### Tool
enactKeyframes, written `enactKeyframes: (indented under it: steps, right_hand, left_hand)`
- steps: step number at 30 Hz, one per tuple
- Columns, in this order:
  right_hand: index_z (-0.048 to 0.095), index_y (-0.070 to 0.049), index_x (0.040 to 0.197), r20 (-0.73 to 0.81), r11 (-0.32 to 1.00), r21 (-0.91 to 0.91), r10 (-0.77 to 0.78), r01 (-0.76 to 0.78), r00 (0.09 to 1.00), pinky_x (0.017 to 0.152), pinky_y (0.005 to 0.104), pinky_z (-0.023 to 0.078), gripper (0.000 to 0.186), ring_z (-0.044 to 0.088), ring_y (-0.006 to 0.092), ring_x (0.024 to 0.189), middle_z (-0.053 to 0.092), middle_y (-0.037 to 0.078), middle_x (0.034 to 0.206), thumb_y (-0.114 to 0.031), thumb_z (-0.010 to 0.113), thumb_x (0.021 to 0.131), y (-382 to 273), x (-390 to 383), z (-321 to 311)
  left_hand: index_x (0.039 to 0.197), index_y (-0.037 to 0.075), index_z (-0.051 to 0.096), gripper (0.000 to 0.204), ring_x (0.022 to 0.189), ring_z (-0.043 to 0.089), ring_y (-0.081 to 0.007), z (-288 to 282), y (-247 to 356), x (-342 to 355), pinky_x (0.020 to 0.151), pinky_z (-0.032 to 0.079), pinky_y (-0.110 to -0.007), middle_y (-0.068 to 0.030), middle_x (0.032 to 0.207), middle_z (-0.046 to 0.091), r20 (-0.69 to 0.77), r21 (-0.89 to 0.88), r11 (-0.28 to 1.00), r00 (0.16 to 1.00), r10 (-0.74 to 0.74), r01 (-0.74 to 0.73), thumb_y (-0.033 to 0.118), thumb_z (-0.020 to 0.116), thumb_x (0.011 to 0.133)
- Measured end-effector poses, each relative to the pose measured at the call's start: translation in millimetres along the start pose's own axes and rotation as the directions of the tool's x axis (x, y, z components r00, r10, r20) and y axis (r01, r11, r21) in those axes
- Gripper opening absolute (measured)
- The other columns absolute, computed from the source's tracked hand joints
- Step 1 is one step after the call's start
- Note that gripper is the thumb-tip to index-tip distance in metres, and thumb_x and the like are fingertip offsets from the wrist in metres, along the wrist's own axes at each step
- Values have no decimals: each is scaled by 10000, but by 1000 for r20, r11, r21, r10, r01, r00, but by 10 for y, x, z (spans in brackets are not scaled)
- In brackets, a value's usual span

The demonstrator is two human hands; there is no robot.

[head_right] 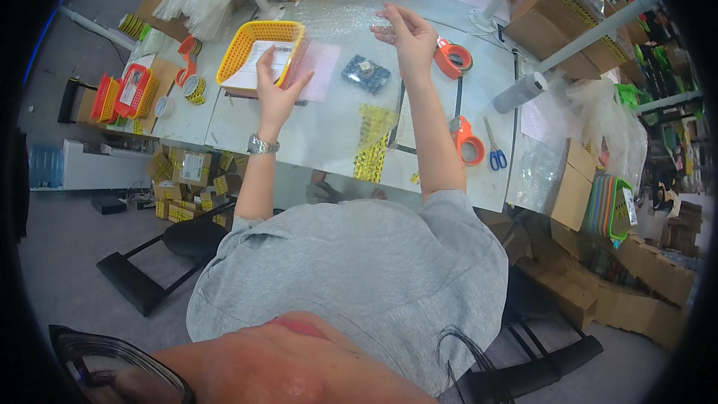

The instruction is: The person seals a cardboard box with yellow tape, attaches a shipping label, and then wraps a small electronic item in bubble wrap using clear tape. The person works at a table in a warehouse environment.

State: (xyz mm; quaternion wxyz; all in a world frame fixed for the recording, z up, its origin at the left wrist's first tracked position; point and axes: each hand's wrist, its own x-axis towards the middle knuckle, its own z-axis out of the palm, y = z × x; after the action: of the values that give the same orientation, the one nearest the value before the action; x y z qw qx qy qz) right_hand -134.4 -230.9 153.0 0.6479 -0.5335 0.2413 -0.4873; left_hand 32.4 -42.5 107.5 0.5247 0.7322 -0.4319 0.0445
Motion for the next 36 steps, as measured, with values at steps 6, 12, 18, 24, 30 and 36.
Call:
enactKeyframes:
  steps: [6,12,18,24,30,36]
  right_hand:
    - [610,28,1276,570,980,133,-198,148,798,1020,393,480,364,603,262,1190,634,140,1290,-238,551,1035,-125,-684,403]
    - [532,17,1344,250,767,-413,-424,492,871,1055,402,423,598,518,263,1277,539,151,1385,-270,774,879,-170,-443,84]
    - [490,22,1351,73,956,-163,-235,244,969,752,333,538,724,682,224,849,691,112,1017,-217,863,778,-114,-51,-91]
    - [683,-2,1092,139,999,47,15,-21,990,646,307,562,337,702,193,734,707,81,916,-197,804,845,-117,175,-138]
    - [711,-5,1017,125,993,111,-49,35,991,676,313,577,236,721,216,793,710,92,945,-203,753,895,-82,230,-74]
    - [702,-6,1045,206,981,190,-74,34,976,637,298,571,224,725,218,771,714,99,975,-205,699,943,-129,255,-73]
  left_hand:
    - [1420,23,398,686,1365,454,-273,232,674,-57,1084,447,-420,-187,1464,438,164,-841,535,980,109,82,171,782,871]
    - [1192,-24,590,266,1025,707,-281,46,686,149,853,602,-351,-195,1142,688,353,-782,514,930,-101,352,188,543,1039]
    - [1208,-42,613,293,954,733,-279,-67,453,262,808,611,-328,-206,1104,711,491,-720,495,861,-131,486,171,593,1009]
    - [1173,-41,645,323,933,732,-208,-109,354,336,810,602,-292,-161,1021,739,549,-553,676,823,-144,487,69,745,886]
    - [1101,-41,685,256,909,733,-191,-32,234,293,809,598,-286,-149,1002,747,516,-573,694,850,-108,436,63,753,878]
    - [1074,-38,705,213,930,730,-195,-3,126,236,832,593,-295,-150,1052,741,549,-581,668,830,-98,464,74,734,896]
